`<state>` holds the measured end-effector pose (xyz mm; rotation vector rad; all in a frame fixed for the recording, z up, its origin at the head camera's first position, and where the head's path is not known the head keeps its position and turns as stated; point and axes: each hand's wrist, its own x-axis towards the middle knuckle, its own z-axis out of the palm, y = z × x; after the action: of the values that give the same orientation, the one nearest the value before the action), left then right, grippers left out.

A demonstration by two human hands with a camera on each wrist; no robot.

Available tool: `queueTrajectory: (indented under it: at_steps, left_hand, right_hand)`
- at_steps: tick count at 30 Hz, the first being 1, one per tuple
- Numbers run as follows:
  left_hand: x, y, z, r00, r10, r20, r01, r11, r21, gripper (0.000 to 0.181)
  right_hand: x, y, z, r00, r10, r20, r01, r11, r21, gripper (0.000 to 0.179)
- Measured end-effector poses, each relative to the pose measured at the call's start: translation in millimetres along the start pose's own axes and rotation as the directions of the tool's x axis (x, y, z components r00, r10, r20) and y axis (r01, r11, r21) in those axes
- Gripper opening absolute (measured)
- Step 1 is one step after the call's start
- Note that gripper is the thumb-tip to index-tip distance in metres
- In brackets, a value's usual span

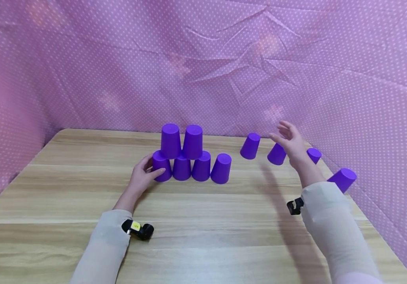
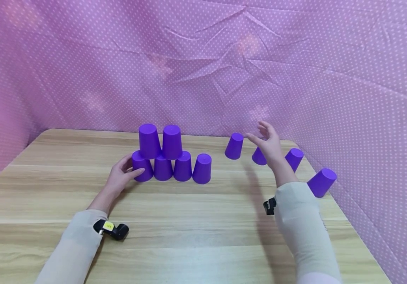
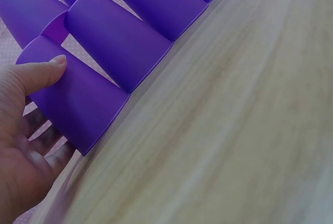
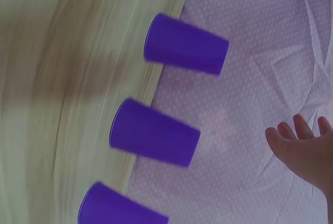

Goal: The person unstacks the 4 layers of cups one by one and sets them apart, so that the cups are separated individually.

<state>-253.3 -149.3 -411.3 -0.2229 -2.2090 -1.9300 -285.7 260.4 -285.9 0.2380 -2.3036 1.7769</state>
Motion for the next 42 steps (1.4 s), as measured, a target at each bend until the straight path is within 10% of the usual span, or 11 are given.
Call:
queueTrajectory:
  at_steps: [42]
  left_hand:
    - [0.7,0.5,0.4,1.000,-0.004,0.004,0.004,1.000,0.000,0.060]
  right_hand:
    - [-1.3,-8,135,0.948,-0.056,0.313,0.032,0.996,0.081,0.057]
